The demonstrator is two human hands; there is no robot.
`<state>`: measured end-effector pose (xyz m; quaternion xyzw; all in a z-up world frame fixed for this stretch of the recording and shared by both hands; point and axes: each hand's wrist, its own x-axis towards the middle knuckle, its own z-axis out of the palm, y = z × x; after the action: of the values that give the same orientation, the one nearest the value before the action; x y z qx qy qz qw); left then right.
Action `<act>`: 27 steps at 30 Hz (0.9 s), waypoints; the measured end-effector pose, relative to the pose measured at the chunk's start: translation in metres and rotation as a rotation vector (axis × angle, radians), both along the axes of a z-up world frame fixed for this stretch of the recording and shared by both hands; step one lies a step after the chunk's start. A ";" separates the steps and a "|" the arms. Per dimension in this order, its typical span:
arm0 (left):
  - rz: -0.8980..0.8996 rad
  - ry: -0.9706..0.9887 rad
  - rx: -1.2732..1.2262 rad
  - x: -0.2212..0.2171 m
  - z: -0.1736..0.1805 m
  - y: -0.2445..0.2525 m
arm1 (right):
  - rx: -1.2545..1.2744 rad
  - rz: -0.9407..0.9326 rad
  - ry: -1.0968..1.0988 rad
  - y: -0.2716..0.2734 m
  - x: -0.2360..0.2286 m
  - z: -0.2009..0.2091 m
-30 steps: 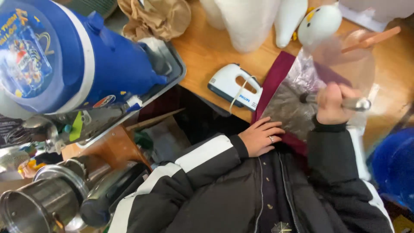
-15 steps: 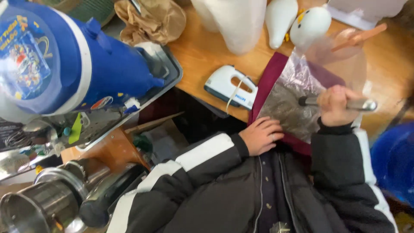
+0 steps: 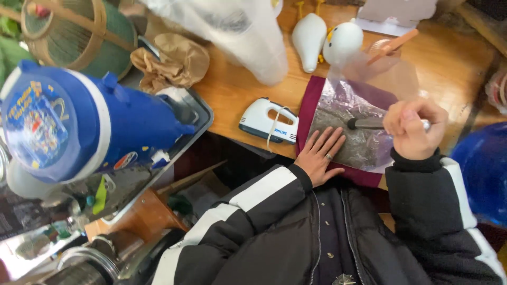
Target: The person repeatedly strikes a plastic bag containing a dark granular material with a hammer to crush its contents. The bag is placed on a maroon cloth on a wooden table. The person occasionally repositions the bag while continuing to hammer.
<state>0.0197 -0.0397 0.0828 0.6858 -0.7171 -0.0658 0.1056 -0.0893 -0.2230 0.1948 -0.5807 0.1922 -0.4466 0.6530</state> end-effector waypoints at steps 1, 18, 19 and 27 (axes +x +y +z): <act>0.033 -0.091 0.029 -0.001 0.004 -0.001 | -0.039 0.061 0.022 0.002 0.002 0.010; 0.258 0.037 -0.012 -0.003 0.000 -0.016 | -0.077 -0.058 0.014 0.036 0.000 0.053; 0.238 0.005 -0.043 -0.001 -0.002 -0.018 | -0.151 -0.158 0.097 0.044 0.000 0.079; 0.279 0.065 -0.118 0.000 -0.001 -0.018 | -0.183 0.068 0.094 0.048 0.015 0.033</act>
<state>0.0193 -0.0572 0.0817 0.7689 -0.6137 -0.0304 0.1768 -0.0744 -0.1750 0.2279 -0.6644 0.1611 -0.4122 0.6022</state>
